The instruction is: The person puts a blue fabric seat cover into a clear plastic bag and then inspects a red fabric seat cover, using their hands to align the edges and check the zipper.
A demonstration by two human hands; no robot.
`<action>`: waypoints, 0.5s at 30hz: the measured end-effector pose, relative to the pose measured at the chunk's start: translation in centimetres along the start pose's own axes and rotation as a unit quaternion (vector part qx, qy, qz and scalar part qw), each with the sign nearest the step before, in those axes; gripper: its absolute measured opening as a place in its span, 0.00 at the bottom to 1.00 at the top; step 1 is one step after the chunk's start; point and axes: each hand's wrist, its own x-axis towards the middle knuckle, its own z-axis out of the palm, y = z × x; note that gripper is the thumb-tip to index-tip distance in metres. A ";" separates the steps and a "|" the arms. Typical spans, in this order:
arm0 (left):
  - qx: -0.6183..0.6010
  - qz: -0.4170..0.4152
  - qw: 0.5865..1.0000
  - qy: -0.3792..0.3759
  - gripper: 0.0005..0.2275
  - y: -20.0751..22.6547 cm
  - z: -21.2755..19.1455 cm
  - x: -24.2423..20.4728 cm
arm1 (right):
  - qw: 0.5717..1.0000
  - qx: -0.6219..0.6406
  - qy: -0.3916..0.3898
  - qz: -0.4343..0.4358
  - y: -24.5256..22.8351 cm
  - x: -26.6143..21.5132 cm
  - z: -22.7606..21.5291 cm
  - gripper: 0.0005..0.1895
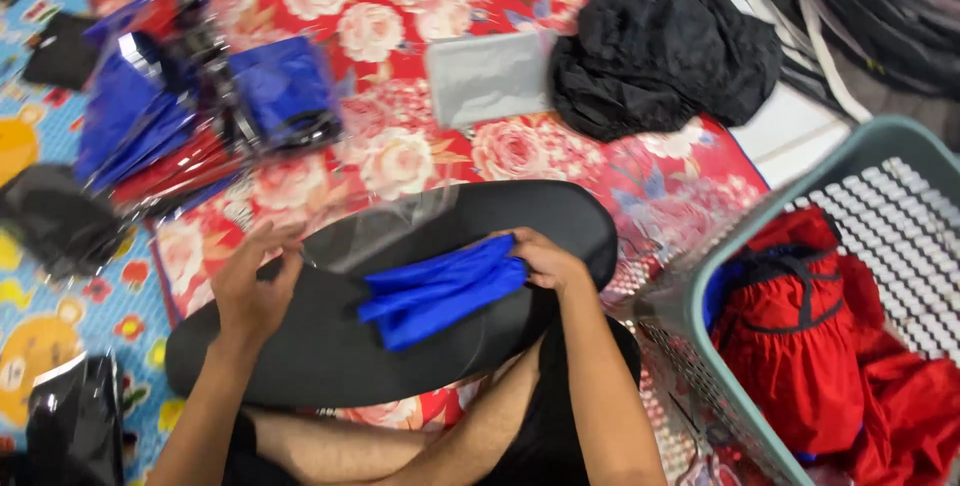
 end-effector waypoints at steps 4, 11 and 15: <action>-0.024 -0.075 0.997 0.012 0.10 1.8 -4.2 -6.0 | 0.990 -0.118 0.033 -0.066 -0.5 -4.4 -0.1 0.27; 0.021 -0.092 0.992 -0.080 0.09 1.5 -6.0 -13.4 | 0.936 -0.079 0.233 -0.251 3.0 -16.8 -1.8 0.17; 0.038 -0.062 0.988 -0.136 0.09 0.9 -6.0 -15.0 | 0.928 -0.067 0.259 -0.261 5.9 -21.5 -0.6 0.16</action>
